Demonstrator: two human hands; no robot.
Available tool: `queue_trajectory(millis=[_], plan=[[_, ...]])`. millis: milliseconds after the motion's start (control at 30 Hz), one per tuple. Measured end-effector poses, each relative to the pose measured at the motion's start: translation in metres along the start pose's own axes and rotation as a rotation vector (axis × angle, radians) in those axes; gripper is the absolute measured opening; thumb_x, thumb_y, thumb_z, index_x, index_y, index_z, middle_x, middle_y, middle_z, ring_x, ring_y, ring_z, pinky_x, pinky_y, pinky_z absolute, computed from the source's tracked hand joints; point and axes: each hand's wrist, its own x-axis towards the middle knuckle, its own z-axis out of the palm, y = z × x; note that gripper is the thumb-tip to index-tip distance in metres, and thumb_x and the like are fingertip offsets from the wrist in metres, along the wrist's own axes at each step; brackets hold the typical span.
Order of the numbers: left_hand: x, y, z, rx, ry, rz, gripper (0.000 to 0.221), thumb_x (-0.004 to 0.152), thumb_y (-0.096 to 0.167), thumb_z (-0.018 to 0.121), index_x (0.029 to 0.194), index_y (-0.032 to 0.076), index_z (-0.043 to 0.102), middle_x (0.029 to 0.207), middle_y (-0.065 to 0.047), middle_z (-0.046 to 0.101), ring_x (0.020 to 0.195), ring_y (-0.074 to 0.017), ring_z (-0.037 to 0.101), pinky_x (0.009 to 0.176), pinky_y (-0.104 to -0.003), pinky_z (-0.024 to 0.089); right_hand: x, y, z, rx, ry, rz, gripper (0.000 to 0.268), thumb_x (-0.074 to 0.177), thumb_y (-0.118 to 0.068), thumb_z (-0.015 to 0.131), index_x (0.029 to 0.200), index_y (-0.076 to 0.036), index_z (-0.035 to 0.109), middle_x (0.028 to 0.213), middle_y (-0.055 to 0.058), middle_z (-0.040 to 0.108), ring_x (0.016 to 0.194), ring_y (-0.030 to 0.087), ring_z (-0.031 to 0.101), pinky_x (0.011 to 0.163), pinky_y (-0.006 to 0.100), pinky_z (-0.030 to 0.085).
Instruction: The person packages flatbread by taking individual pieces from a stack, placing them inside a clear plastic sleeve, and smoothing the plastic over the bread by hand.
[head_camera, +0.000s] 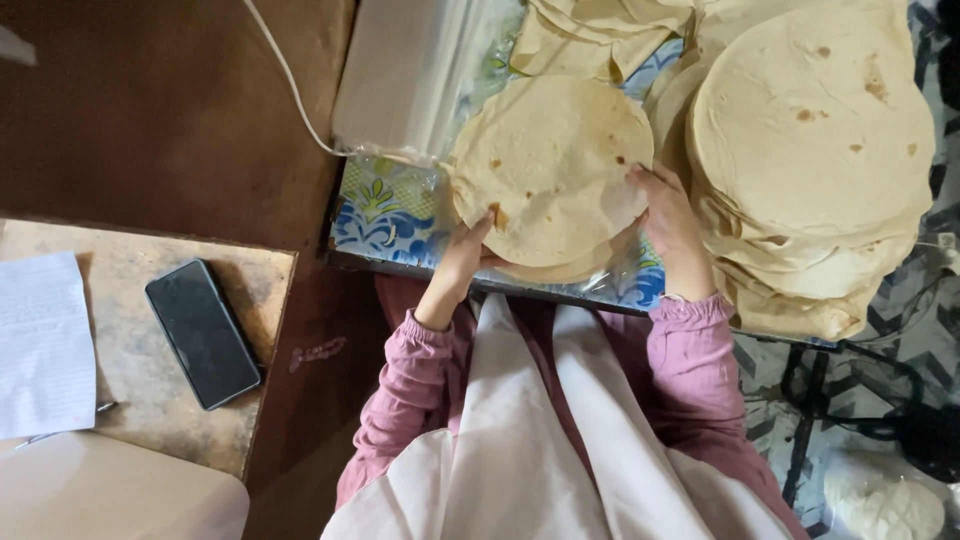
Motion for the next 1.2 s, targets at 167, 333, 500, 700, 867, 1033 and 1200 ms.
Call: queue_trajectory(millis=[167,333,500,700,867,1033,1200], plan=[[0.011,-0.018,-0.015,-0.039,0.007,0.066,0.055,0.104,0.03,0.05,0.15,0.001,0.042,0.138,-0.014,0.061,0.114,-0.0245,0.07,0.084,-0.039,0.067,0.009,0.019,-0.024,-0.135,-0.104,-0.066,0.018,0.11,-0.011,0.064,0.117,0.005,0.067,0.102,0.006,0.063,0.092,0.014,0.059,0.08,0.026,0.047],[-0.007,-0.003,-0.006,0.033,0.055,0.172,0.056,0.105,0.024,0.06,0.151,-0.005,0.048,0.131,-0.02,0.067,0.105,-0.025,0.074,0.076,-0.034,0.068,-0.044,-0.035,0.034,-0.466,-0.147,-0.201,0.035,0.103,-0.003,0.064,0.136,0.01,0.061,0.113,0.009,0.07,0.096,0.01,0.066,0.084,0.021,0.054],[-0.05,0.054,0.027,0.584,0.26,0.303,0.092,0.084,0.014,0.076,0.156,0.002,0.02,0.096,-0.016,0.074,0.063,-0.025,0.076,0.053,-0.032,0.062,-0.075,-0.06,0.065,-0.62,-0.046,-0.173,0.099,0.081,0.005,0.073,0.163,-0.007,0.02,0.125,-0.002,0.063,0.074,0.013,0.067,0.046,0.03,0.049],[-0.047,0.032,0.008,1.207,0.434,0.592,0.1,0.075,0.029,0.087,0.154,0.004,0.031,0.072,-0.017,0.07,0.058,-0.0308,0.068,0.048,-0.04,0.053,-0.085,-0.065,0.065,-1.031,-0.023,-0.097,0.088,0.083,-0.012,0.078,0.16,-0.015,0.037,0.062,0.015,0.065,0.052,0.027,0.063,0.048,0.035,0.047],[-0.057,0.073,0.024,1.339,0.51,0.275,0.082,0.079,0.043,0.082,0.148,0.012,0.049,0.067,-0.012,0.072,0.055,-0.0303,0.068,0.049,-0.042,0.052,-0.097,-0.065,0.068,-1.425,0.014,-0.282,0.065,0.089,-0.037,0.073,0.148,-0.021,0.051,0.076,0.013,0.074,0.066,0.035,0.071,0.058,0.049,0.053],[0.006,0.066,-0.036,1.309,0.83,0.777,0.028,0.104,0.026,0.068,0.131,0.017,0.066,0.1,-0.01,0.077,0.084,-0.025,0.077,0.07,-0.036,0.063,-0.108,-0.061,0.069,-1.713,0.072,-0.251,0.064,0.093,-0.046,0.066,0.151,-0.022,0.048,0.07,0.02,0.07,0.067,0.043,0.069,0.058,0.054,0.054],[0.062,0.086,-0.063,1.482,1.015,0.992,0.051,0.1,0.01,0.056,0.148,-0.009,0.052,0.142,-0.037,0.058,0.134,-0.0484,0.053,0.114,-0.049,0.04,-0.116,-0.064,0.068,-1.751,0.05,-0.243,0.061,0.098,-0.045,0.062,0.153,-0.024,0.046,0.067,0.019,0.07,0.064,0.04,0.07,0.057,0.052,0.054]])
